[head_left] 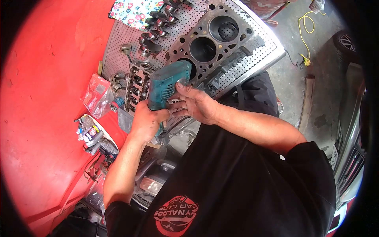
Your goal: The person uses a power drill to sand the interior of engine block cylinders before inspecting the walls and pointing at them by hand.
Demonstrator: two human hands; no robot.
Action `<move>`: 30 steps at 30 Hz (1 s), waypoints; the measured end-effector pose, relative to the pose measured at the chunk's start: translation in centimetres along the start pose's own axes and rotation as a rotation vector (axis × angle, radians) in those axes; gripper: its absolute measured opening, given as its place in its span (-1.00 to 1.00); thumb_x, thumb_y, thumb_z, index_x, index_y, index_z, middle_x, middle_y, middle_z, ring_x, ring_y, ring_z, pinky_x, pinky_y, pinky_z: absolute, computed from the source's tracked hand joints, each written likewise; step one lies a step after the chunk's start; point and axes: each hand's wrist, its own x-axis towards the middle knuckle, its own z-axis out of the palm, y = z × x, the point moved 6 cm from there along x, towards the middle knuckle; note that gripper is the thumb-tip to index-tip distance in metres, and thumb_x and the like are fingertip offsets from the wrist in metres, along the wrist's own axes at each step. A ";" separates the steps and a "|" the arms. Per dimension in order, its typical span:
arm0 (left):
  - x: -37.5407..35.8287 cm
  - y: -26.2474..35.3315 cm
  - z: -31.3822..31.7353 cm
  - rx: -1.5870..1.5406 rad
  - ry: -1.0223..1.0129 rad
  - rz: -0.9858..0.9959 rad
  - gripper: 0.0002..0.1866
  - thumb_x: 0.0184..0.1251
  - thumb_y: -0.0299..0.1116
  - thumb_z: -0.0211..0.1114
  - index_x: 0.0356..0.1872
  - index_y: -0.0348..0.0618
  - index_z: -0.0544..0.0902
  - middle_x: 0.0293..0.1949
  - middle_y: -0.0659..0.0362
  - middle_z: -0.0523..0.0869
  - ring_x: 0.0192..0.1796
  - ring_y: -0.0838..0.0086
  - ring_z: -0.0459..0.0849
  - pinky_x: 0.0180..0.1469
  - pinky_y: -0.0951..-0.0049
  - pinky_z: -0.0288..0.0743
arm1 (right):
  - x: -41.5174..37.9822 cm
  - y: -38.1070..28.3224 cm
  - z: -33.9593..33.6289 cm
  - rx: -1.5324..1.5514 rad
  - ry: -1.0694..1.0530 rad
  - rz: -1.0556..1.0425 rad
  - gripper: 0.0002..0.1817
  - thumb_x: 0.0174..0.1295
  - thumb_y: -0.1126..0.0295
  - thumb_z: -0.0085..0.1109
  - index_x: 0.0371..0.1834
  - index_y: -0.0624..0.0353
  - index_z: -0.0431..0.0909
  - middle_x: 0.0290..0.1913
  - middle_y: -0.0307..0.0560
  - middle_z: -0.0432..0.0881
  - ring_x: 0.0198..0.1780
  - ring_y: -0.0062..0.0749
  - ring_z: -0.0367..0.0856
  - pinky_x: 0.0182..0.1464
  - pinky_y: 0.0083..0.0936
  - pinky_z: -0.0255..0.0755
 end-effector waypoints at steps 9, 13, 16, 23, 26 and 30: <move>0.8 0.1 0.4 0.020 -0.014 -0.041 -0.85 0.08 -0.53 0.33 -0.31 -0.37 0.67 -0.52 0.19 0.66 -0.50 0.53 0.59 -0.42 0.47 0.43 | 0.1 0.0 -0.8 0.030 0.031 0.024 -0.29 0.43 -0.26 0.06 0.34 0.11 0.41 0.21 -0.02 0.54 0.14 -0.24 0.60 0.22 -0.19 0.40; 1.1 0.4 0.7 0.010 0.003 -0.034 -0.79 0.09 -0.53 0.32 -0.22 -0.38 0.69 -0.47 0.19 0.70 -0.48 0.54 0.60 -0.40 0.47 0.45 | -0.2 -0.5 -0.1 0.037 -0.004 0.030 -0.29 0.44 -0.24 0.06 0.37 0.12 0.41 0.27 -0.01 0.53 0.20 -0.23 0.57 0.25 -0.19 0.39; 1.3 0.6 0.9 -0.018 -0.025 -0.011 -0.73 0.10 -0.53 0.31 -0.14 -0.39 0.71 -0.42 0.18 0.72 -0.47 0.55 0.61 -0.39 0.48 0.47 | -0.6 -0.5 0.9 -0.013 -0.004 0.029 -0.29 0.44 -0.22 0.06 0.40 0.12 0.40 0.34 0.01 0.50 0.26 -0.24 0.54 0.28 -0.18 0.37; 1.7 1.1 0.9 0.032 -0.030 -0.061 -0.71 0.08 -0.54 0.30 -0.14 -0.42 0.69 -0.43 0.18 0.72 -0.48 0.54 0.61 -0.40 0.48 0.47 | -0.3 -0.9 0.8 -0.026 -0.016 0.039 -0.29 0.44 -0.20 0.09 0.40 0.16 0.40 0.36 0.03 0.51 0.27 -0.24 0.54 0.28 -0.18 0.39; 1.7 0.9 0.8 0.055 -0.007 -0.059 -0.73 0.07 -0.55 0.31 -0.16 -0.43 0.67 -0.44 0.18 0.71 -0.49 0.53 0.61 -0.41 0.47 0.47 | 0.3 -0.4 0.0 0.012 -0.011 0.019 -0.29 0.38 -0.20 0.19 0.35 0.14 0.44 0.27 -0.02 0.56 0.21 -0.26 0.58 0.25 -0.20 0.43; 1.4 1.1 1.0 0.026 0.013 -0.050 -0.80 0.04 -0.56 0.32 -0.25 -0.39 0.66 -0.49 0.16 0.68 -0.50 0.49 0.62 -0.43 0.45 0.48 | 0.6 -0.2 -0.7 0.024 0.038 -0.008 -0.23 0.24 -0.24 0.35 0.33 0.08 0.45 0.17 -0.13 0.61 0.13 -0.31 0.61 0.20 -0.21 0.47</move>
